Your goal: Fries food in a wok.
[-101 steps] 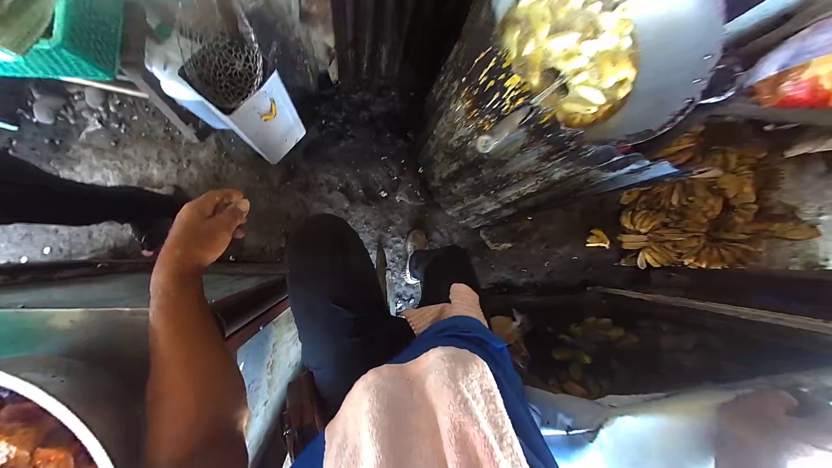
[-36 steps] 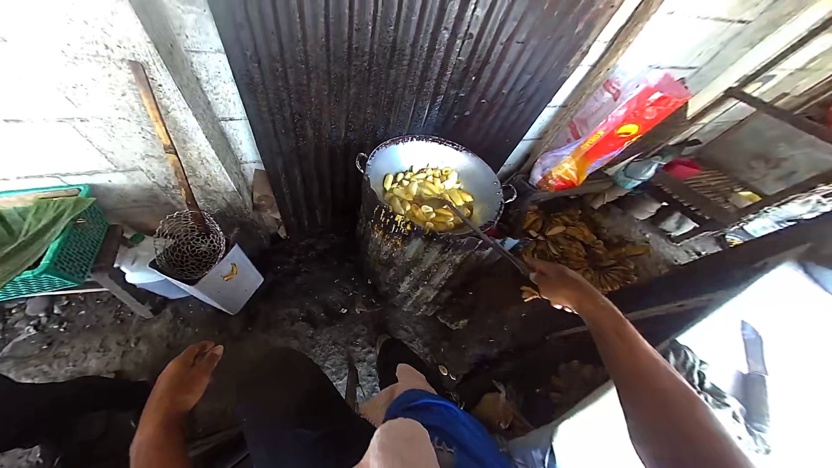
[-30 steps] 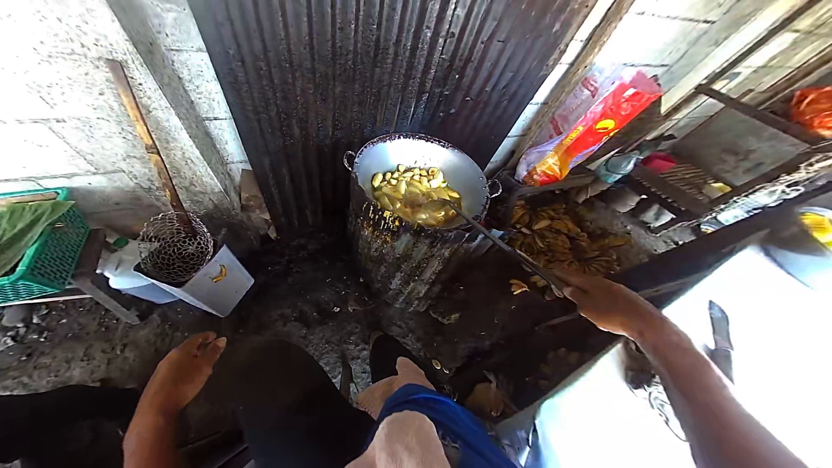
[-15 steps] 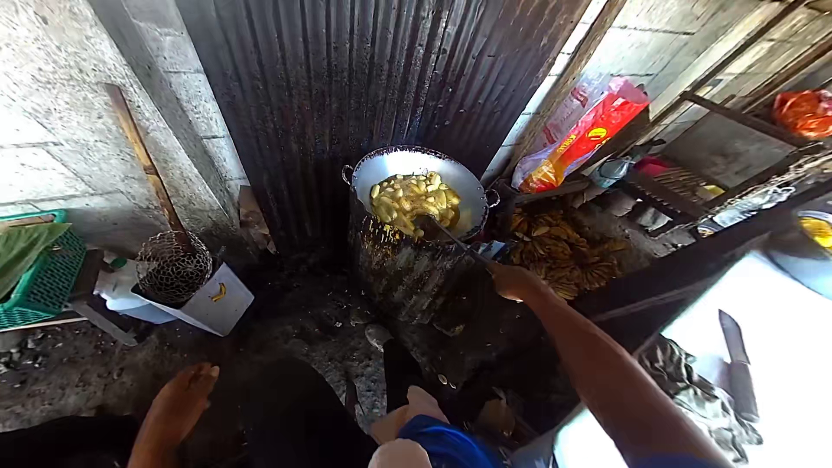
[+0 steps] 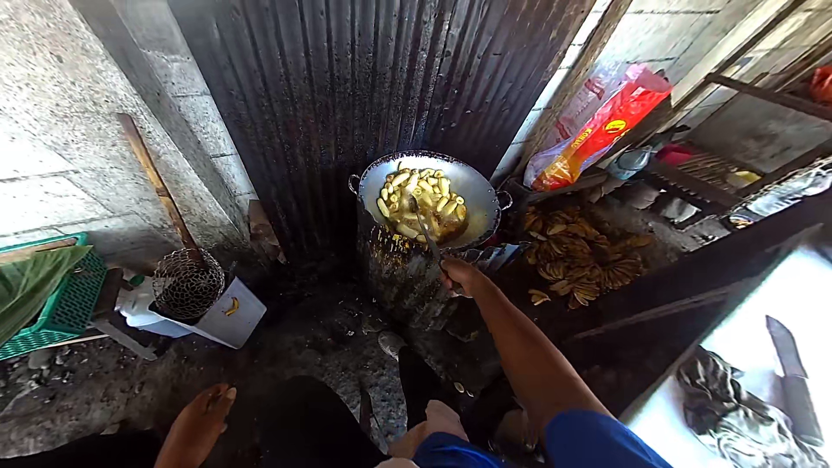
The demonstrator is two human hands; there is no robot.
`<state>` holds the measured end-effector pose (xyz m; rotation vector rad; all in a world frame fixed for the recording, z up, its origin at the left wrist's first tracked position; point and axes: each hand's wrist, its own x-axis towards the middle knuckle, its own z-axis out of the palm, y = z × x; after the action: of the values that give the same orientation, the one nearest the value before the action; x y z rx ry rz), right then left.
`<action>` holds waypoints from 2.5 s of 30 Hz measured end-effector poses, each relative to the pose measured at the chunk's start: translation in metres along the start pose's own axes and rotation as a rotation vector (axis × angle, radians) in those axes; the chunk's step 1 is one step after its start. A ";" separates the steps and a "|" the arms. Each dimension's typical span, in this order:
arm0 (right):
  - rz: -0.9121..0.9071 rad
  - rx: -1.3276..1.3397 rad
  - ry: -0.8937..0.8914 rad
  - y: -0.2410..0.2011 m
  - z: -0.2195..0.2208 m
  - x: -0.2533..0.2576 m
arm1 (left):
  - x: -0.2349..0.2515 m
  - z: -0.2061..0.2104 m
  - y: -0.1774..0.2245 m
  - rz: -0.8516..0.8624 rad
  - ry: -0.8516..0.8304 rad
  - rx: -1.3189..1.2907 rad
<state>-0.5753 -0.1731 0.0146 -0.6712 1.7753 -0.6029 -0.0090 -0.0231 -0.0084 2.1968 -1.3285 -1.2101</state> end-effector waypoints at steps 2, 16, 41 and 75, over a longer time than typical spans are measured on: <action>-0.004 -0.101 -0.036 0.006 -0.021 -0.036 | -0.001 0.001 0.000 0.006 -0.007 -0.010; -0.035 -0.085 0.278 -0.005 -0.043 0.003 | -0.003 -0.003 -0.003 0.004 -0.057 0.014; -0.058 -1.061 0.199 0.054 -0.092 -0.180 | -0.001 0.003 0.000 0.035 -0.018 0.001; -0.061 -0.101 0.092 -0.034 0.027 0.042 | 0.000 0.002 0.000 0.025 -0.013 -0.015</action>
<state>-0.5552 -0.2286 0.0025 -0.7801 1.8858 -0.5968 -0.0105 -0.0235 -0.0094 2.1595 -1.3432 -1.2234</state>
